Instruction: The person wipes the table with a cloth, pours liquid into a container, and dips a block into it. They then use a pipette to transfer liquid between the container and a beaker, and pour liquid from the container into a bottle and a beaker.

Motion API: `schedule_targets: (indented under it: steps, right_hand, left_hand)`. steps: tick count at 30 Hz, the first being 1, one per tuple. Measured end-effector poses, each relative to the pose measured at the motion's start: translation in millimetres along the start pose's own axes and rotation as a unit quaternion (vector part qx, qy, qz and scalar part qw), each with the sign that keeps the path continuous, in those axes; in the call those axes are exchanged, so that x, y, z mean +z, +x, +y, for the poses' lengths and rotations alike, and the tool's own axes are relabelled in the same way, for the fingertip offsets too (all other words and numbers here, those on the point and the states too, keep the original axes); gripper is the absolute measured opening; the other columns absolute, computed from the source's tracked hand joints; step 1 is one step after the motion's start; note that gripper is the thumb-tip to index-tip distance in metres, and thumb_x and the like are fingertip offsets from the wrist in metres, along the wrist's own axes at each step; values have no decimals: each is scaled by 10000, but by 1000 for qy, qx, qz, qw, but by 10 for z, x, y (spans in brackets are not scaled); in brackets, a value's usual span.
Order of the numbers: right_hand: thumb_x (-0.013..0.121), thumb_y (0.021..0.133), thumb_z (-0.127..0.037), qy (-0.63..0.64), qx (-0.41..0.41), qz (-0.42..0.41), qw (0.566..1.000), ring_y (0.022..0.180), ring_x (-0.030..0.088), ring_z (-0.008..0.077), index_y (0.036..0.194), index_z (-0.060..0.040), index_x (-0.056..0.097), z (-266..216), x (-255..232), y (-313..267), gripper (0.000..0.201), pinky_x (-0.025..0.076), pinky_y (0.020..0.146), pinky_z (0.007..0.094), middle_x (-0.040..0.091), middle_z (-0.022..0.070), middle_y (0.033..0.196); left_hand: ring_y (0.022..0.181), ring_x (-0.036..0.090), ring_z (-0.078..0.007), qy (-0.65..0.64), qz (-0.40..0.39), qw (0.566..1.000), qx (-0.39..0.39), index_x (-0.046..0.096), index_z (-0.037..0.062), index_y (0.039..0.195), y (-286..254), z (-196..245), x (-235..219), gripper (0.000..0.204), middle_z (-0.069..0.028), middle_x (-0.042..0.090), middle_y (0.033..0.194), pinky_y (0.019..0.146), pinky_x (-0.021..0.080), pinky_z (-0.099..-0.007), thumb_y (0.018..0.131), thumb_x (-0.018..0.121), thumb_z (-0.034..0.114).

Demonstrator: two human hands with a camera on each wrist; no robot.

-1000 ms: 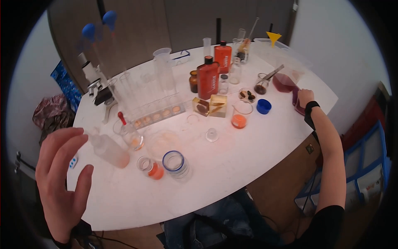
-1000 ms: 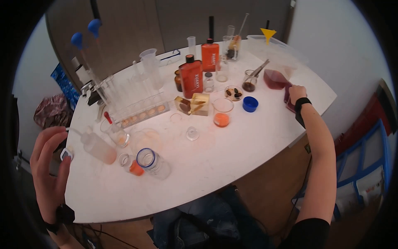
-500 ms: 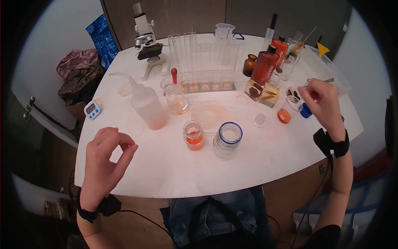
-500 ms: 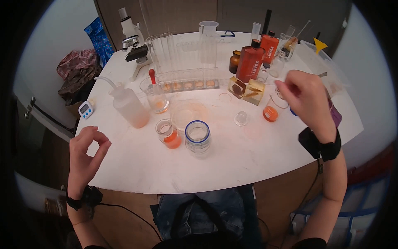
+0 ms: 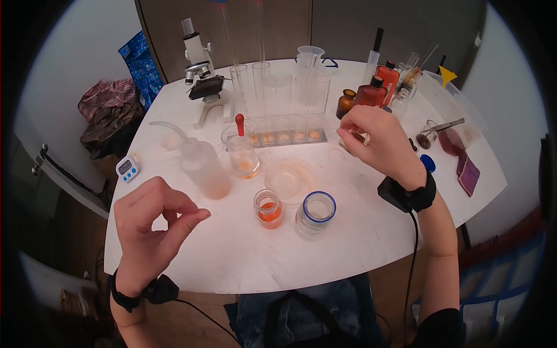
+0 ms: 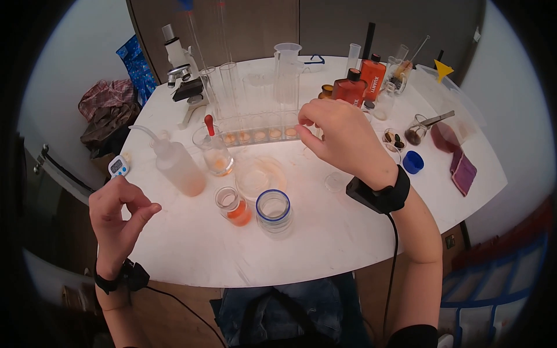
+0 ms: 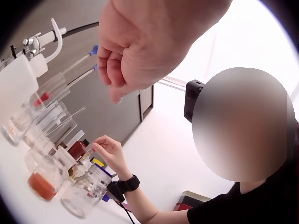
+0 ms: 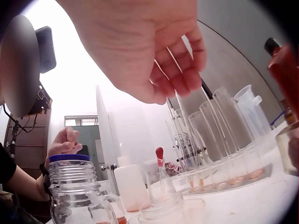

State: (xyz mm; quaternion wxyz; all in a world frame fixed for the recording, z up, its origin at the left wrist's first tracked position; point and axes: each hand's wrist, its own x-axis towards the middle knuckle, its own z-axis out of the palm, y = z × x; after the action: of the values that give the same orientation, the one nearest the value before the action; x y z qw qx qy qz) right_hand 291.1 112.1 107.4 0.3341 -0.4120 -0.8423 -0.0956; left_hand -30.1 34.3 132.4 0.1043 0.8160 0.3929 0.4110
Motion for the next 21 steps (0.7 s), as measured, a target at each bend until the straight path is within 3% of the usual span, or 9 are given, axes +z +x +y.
schedule_targets:
  steps: [2, 4, 6, 8, 9, 10, 11, 16, 21]
  right_hand:
    - [618, 762, -93, 18, 25, 9, 999, 654, 576, 241, 765, -27, 570, 52, 24, 90, 81, 444, 590, 320, 589, 87, 707]
    - [616, 761, -90, 30, 25, 19, 999, 639, 571, 230, 766, -25, 569, 72, 22, 165, 80, 444, 579, 307, 587, 84, 703]
    - [605, 767, -77, 45, 62, 23, 997, 606, 558, 192, 764, -16, 562, 43, -1, 230, 74, 441, 548, 272, 578, 72, 691]
    - [604, 772, -72, 50, 57, 23, 997, 602, 556, 184, 764, -12, 560, 80, -8, 257, 75, 440, 544, 265, 574, 70, 689]
    - [603, 777, -68, 47, 61, 25, 997, 597, 554, 175, 763, -8, 558, 109, -10, 263, 76, 439, 540, 258, 570, 68, 686]
    - [600, 789, -56, 62, 86, 26, 994, 607, 565, 164, 768, -1, 557, 125, -2, 268, 73, 447, 553, 249, 572, 72, 690]
    - [601, 792, -49, 70, 106, 23, 992, 616, 572, 149, 782, 5, 562, 183, 13, 262, 68, 453, 570, 235, 580, 75, 701]
    - [578, 808, -56, 22, 52, 26, 998, 624, 563, 133, 778, 3, 561, 245, -133, 275, 69, 436, 601, 233, 594, 65, 696]
    - [584, 812, -71, 9, 63, 20, 998, 648, 539, 154, 798, 4, 567, 257, -143, 254, 79, 428, 659, 252, 594, 72, 713]
  left_hand:
    - [500, 504, -136, -25, 25, 992, 123, 591, 27, 652, 179, 28, -52, 151, -27, 559, 566, 521, 414, -267, 663, 741, 16]
    - [511, 431, -129, -77, 38, 983, 159, 540, 80, 605, 311, 189, -35, 246, 8, 487, 563, 712, 410, -372, 772, 663, 213]
    - [599, 446, -131, -120, 67, 964, 228, 557, 166, 604, 437, 361, 103, 269, 21, 509, 621, 795, 395, -418, 798, 649, 329]
    - [716, 450, -130, -174, -81, 961, 199, 544, 220, 708, 418, 487, -88, 210, 57, 498, 790, 864, 397, -458, 789, 674, 363]
    - [702, 442, -130, -162, -43, 944, 284, 554, 191, 773, 398, 252, -34, 209, 57, 489, 828, 869, 398, -440, 793, 678, 358]
    - [702, 454, -130, -171, 22, 982, 76, 565, 162, 752, 326, 516, -42, 200, 48, 489, 811, 839, 418, -423, 765, 695, 314]
    - [702, 466, -129, -173, 86, 972, -137, 577, 134, 732, 264, 782, -35, 192, 40, 490, 794, 808, 439, -406, 738, 712, 270]
    - [704, 470, -130, -143, 91, 967, -191, 576, 129, 723, 224, 552, 16, 192, 38, 491, 792, 797, 442, -401, 722, 714, 262]
    - [706, 475, -131, -124, 87, 966, -208, 576, 122, 713, 178, 489, 48, 192, 36, 493, 791, 783, 447, -395, 701, 717, 251]
